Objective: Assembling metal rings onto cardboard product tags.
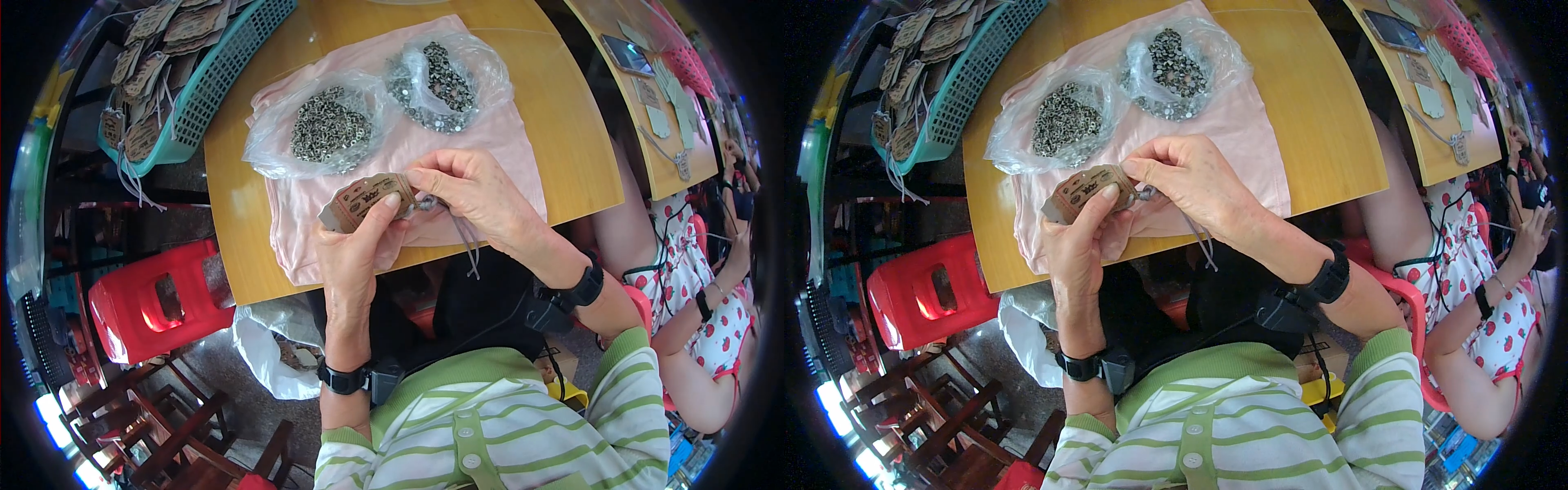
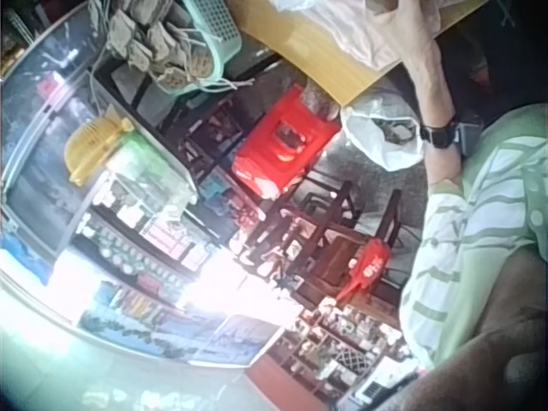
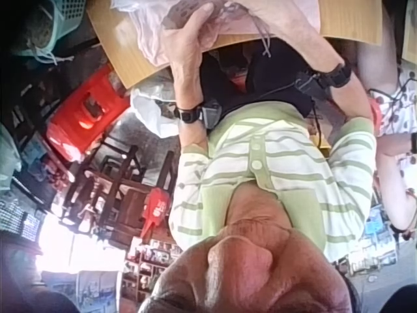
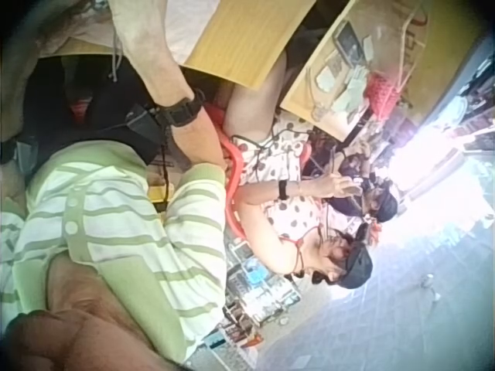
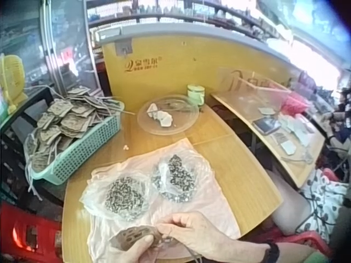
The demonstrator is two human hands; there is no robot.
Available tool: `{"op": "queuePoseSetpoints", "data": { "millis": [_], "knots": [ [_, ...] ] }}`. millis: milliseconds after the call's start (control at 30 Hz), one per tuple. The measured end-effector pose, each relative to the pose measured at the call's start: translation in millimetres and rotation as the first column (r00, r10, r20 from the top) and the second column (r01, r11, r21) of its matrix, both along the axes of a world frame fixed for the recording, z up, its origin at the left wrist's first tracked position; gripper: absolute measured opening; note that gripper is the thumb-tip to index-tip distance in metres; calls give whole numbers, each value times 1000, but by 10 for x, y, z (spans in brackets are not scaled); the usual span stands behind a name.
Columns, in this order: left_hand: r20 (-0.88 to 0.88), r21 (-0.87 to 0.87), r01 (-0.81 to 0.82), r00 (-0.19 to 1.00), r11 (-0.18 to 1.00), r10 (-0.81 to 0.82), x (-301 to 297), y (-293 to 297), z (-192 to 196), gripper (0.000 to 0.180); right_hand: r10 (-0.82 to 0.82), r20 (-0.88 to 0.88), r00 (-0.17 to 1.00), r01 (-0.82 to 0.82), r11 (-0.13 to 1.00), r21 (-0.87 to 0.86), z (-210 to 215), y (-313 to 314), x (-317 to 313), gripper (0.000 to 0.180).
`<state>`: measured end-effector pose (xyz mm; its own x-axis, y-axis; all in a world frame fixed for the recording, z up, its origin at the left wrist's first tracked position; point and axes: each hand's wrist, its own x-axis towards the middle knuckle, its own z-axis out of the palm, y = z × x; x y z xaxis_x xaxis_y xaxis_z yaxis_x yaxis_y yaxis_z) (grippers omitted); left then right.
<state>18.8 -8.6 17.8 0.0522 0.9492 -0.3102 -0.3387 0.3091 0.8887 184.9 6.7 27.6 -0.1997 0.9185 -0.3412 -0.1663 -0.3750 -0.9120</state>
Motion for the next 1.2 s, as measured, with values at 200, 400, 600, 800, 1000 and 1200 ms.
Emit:
{"op": "queuePoseSetpoints", "data": {
  "millis": [200,400,600,800,1000,1200],
  "knots": [
    [-37,13,-50,998,999,50,54,-12,2,16,-4,-39,999,1,997,-73,116,-22,41,24],
    [-82,77,-57,995,995,63,96,-8,-42,17,-18,-54,998,15,998,-64,31,-38,29,25],
    [-101,69,-52,993,996,59,115,-4,-37,17,-16,-63,998,11,998,-68,14,-48,27,25],
    [-95,38,-40,995,998,44,67,-16,12,18,34,-19,999,-35,999,-23,7,-54,46,25],
    [-39,12,-33,999,999,33,70,-20,28,21,-5,-53,999,3,1000,-30,39,-74,41,22],
    [-48,-8,-13,999,1000,13,65,-21,57,22,-23,-59,998,21,999,-38,69,-116,26,22]
  ]
}}
